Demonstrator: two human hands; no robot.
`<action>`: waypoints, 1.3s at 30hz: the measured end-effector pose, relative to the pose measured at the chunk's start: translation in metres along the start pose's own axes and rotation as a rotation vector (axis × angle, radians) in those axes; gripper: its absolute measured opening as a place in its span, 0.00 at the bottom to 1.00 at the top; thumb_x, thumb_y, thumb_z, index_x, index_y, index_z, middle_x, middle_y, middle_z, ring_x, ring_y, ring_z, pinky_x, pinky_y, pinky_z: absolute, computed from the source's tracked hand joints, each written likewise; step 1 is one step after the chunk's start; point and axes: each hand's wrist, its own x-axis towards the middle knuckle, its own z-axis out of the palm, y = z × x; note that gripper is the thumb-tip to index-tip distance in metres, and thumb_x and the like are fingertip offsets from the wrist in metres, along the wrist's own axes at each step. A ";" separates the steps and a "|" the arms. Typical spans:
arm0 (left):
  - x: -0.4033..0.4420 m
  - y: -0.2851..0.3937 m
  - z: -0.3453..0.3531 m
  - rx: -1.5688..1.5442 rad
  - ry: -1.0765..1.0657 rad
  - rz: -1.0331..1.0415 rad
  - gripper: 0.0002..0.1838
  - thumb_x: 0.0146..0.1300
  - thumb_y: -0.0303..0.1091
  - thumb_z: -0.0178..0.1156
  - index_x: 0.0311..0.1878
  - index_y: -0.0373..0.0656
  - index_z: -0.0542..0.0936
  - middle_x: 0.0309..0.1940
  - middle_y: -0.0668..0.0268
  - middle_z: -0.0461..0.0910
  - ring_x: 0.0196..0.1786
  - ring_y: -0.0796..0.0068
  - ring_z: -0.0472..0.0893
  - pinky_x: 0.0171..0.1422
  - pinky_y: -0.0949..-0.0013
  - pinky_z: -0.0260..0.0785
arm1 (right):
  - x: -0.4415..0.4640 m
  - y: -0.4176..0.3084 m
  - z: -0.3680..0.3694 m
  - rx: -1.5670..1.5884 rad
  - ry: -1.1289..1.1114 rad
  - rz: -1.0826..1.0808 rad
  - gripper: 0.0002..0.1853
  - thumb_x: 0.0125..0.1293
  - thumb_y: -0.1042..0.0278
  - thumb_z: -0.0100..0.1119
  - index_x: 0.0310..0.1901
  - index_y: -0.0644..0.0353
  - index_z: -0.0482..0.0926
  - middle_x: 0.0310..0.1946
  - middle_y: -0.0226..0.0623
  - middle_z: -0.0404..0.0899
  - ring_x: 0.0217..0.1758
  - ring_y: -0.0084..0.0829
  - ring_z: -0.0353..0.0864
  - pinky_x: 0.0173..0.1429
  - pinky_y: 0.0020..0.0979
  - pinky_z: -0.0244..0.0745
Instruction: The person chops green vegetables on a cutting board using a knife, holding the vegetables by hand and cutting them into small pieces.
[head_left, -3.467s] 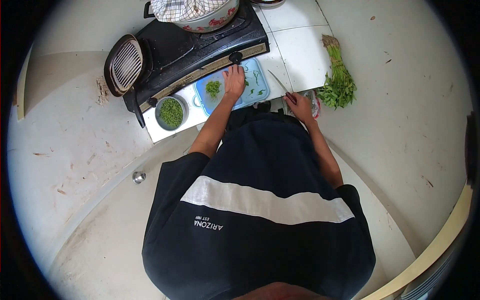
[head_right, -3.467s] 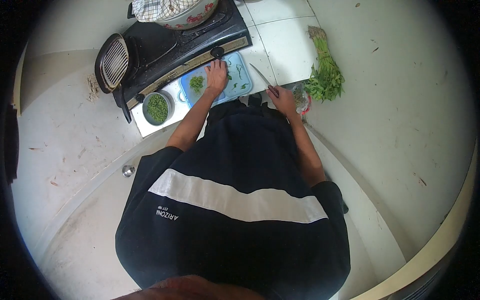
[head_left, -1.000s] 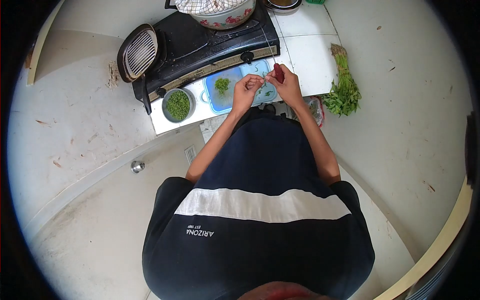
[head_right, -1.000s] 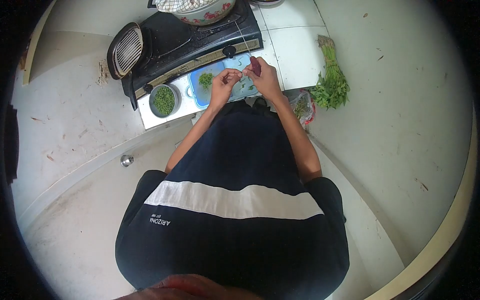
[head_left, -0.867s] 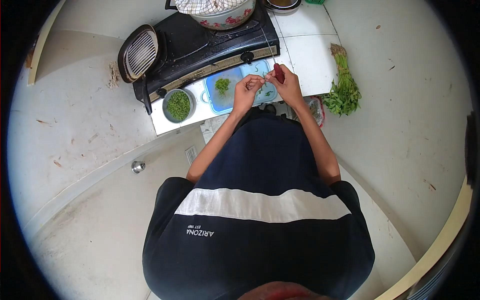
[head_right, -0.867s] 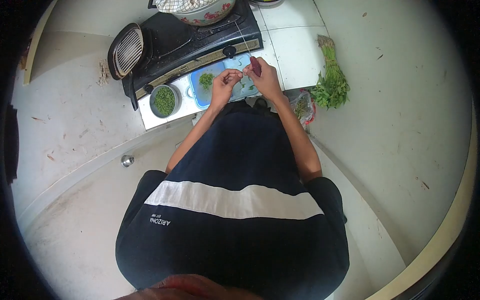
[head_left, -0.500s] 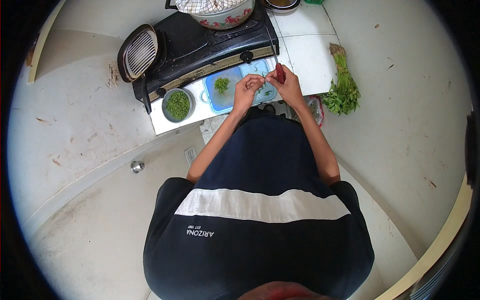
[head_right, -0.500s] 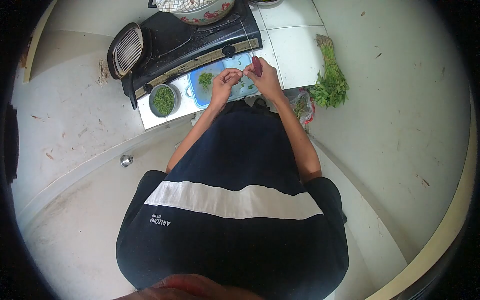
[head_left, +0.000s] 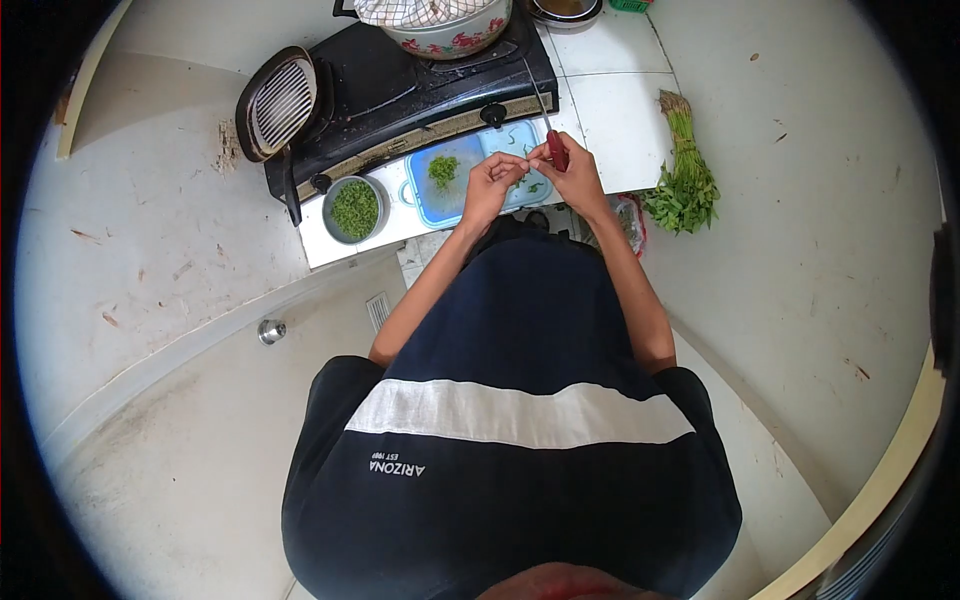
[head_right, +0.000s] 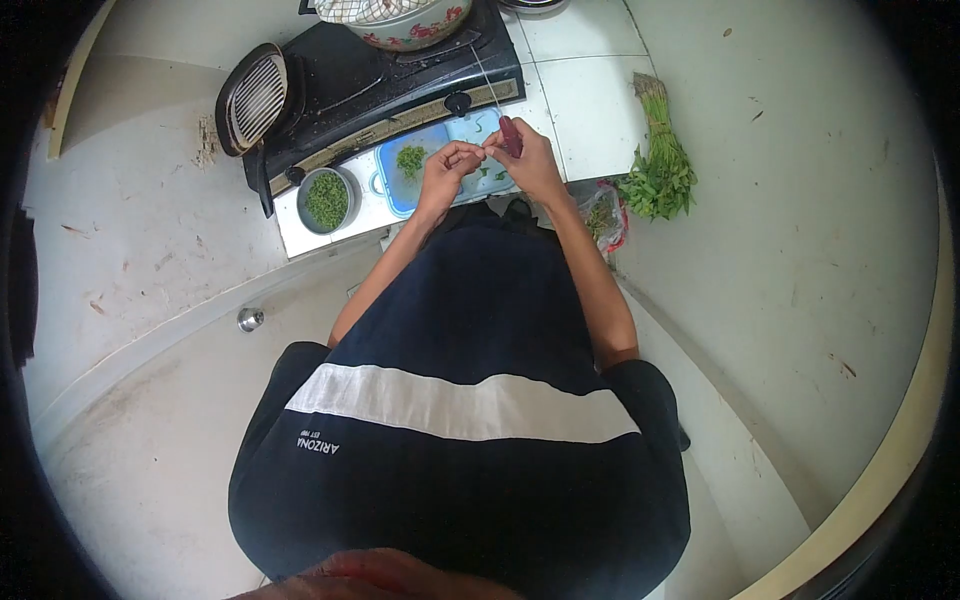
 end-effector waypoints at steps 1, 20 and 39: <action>0.000 -0.001 -0.003 0.030 -0.025 -0.014 0.07 0.72 0.29 0.65 0.49 0.39 0.85 0.42 0.71 0.87 0.44 0.85 0.80 0.52 0.76 0.70 | 0.000 -0.002 0.000 -0.017 -0.008 0.012 0.10 0.69 0.77 0.68 0.40 0.63 0.73 0.40 0.39 0.86 0.45 0.22 0.83 0.54 0.29 0.79; -0.013 0.019 -0.058 0.458 0.180 0.192 0.18 0.73 0.38 0.67 0.59 0.38 0.83 0.41 0.66 0.88 0.48 0.72 0.84 0.59 0.68 0.74 | 0.027 -0.007 0.051 -0.025 0.009 -0.022 0.10 0.69 0.73 0.69 0.39 0.65 0.74 0.37 0.36 0.87 0.37 0.22 0.82 0.46 0.28 0.77; -0.045 -0.034 -0.175 0.483 0.023 0.044 0.07 0.67 0.28 0.68 0.46 0.37 0.86 0.35 0.58 0.88 0.37 0.70 0.88 0.45 0.66 0.79 | -0.011 0.017 0.137 -0.423 -0.100 0.162 0.15 0.73 0.63 0.66 0.36 0.66 0.76 0.28 0.49 0.83 0.29 0.40 0.83 0.37 0.38 0.75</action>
